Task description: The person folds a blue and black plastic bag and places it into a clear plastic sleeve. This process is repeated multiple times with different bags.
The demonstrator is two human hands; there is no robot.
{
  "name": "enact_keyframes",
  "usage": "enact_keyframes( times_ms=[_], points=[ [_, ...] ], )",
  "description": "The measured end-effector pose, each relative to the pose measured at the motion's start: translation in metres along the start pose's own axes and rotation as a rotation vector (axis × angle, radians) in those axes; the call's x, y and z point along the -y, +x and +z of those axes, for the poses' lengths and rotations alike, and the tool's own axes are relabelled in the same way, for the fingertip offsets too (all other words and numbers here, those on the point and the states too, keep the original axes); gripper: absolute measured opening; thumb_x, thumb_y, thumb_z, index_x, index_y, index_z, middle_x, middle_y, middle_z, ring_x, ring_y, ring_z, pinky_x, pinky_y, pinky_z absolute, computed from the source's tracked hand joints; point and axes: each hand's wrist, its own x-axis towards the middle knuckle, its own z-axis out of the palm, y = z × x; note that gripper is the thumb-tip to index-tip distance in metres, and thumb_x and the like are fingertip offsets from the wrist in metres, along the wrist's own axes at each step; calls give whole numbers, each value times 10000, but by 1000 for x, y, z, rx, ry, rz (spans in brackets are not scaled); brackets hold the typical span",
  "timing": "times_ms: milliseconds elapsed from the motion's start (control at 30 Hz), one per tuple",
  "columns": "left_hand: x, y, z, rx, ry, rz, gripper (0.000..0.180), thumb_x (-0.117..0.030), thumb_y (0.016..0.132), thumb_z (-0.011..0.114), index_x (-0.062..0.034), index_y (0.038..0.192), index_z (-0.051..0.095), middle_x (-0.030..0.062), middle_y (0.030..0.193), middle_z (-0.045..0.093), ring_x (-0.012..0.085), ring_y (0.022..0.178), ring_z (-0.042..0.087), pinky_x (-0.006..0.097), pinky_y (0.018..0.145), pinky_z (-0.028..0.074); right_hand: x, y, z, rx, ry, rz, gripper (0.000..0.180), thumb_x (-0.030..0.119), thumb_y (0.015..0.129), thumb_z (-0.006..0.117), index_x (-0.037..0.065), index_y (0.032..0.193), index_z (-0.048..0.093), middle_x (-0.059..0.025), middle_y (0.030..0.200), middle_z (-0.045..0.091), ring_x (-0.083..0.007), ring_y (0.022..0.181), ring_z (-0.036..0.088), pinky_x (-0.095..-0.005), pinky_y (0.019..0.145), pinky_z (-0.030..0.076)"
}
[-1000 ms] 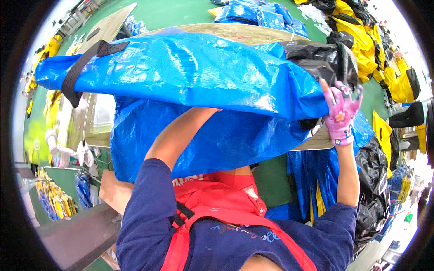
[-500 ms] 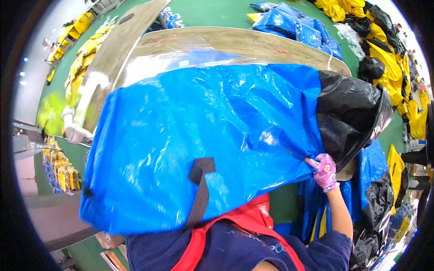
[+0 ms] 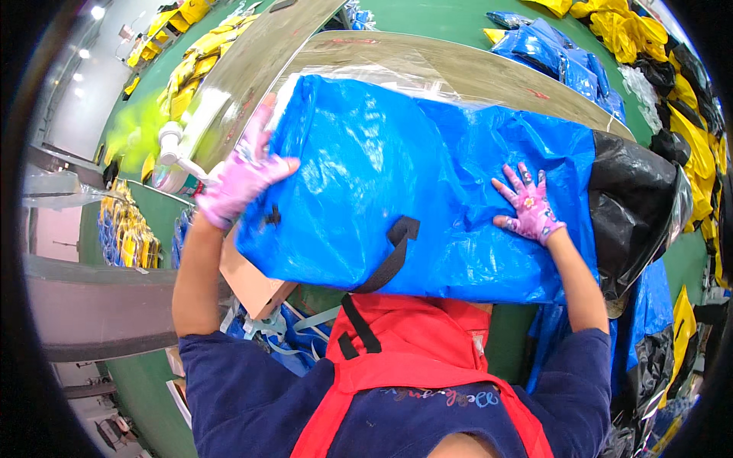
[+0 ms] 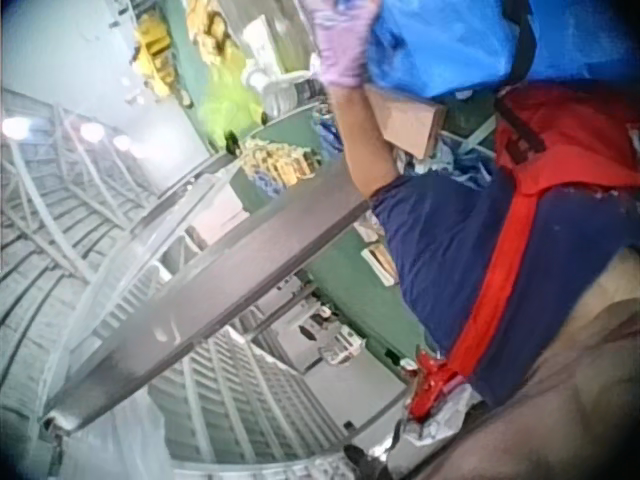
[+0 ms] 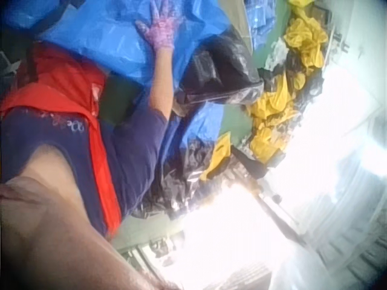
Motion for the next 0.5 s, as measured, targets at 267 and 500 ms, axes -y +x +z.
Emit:
enact_keyframes(
  times_ms=[267, 500],
  points=[
    [148, -32, 29, -506, 1015, 429, 386, -117, 751, 622, -88, 1135, 640, 174, 1114, 637, 344, 1093, 578, 431, 953, 454, -3, -1, 12, 2, 97, 51, 756, 682, 836, 493, 257, 1454, 404, -121, 1566, 230, -377, 1451, 150, -642, 1122, 26],
    [176, 110, 80, -121, 1089, 509, 515, -328, 881, 546, -53, 1312, 476, 169, 1399, 422, 324, 1321, 364, 452, 1129, 219, -64, 10, -18, -28, -41, -163, 720, 638, 850, 513, 226, 1433, 426, -112, 1527, 335, -310, 1404, 304, -599, 1105, 166]
  ],
)
